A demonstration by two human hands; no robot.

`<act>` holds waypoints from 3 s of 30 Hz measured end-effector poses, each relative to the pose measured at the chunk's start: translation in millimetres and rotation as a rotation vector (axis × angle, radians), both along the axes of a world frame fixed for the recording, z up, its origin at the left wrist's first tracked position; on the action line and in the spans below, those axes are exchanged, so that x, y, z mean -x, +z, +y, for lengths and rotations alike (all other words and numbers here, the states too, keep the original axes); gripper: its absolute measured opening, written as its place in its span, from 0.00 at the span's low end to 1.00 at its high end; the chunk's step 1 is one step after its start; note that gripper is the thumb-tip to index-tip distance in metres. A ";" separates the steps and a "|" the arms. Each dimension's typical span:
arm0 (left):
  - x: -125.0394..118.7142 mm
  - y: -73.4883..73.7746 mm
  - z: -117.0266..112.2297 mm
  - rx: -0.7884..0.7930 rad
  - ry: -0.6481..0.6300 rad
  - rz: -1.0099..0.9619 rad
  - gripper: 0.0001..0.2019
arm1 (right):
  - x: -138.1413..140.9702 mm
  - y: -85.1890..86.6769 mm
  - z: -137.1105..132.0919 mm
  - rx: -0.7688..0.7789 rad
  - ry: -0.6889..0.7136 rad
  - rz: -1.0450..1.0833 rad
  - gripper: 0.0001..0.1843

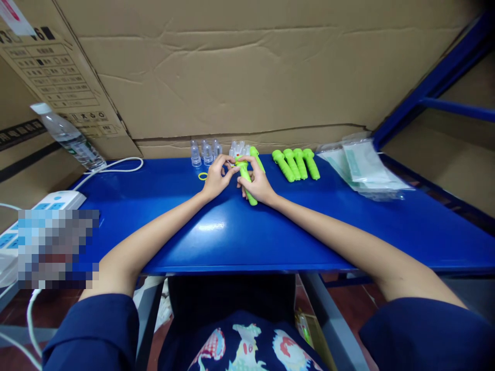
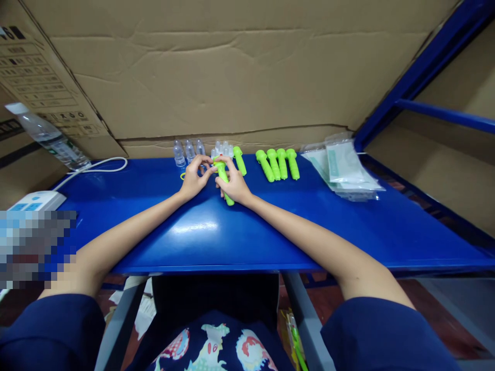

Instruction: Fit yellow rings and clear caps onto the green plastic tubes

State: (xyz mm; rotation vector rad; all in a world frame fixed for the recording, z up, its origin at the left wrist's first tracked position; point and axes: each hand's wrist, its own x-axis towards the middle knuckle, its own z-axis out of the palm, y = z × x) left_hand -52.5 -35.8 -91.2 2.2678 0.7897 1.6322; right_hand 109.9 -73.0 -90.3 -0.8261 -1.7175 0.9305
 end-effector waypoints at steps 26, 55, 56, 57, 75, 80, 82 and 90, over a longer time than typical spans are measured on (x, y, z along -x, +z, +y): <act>0.2 3.3 -5.8 0.093 -0.030 0.005 0.14 | -1.2 -4.0 -1.0 -0.033 -0.002 -0.005 0.28; -1.2 2.7 -6.8 -0.008 -0.054 0.032 0.15 | 0.6 -2.3 -0.5 -0.035 0.000 -0.011 0.24; -1.4 2.9 -6.9 -0.009 -0.057 0.027 0.15 | 0.7 -2.4 -0.4 -0.038 -0.002 -0.012 0.24; -1.5 3.1 -7.0 -0.009 -0.060 0.022 0.14 | 0.9 -2.6 -0.4 -0.040 -0.004 -0.013 0.24; -2.8 -0.5 -3.6 0.045 -0.010 -0.001 0.17 | 2.0 -3.0 2.1 0.015 0.006 0.052 0.27; -2.7 1.5 -4.4 -0.012 0.019 0.010 0.17 | 1.4 -5.0 6.1 0.070 0.064 0.048 0.26; -2.8 3.2 -5.8 -0.051 0.034 0.021 0.16 | 1.1 -5.1 7.0 0.076 0.075 0.047 0.26; -3.0 2.9 -5.2 -0.123 0.034 0.014 0.12 | 1.1 -1.9 4.8 0.078 0.090 0.108 0.22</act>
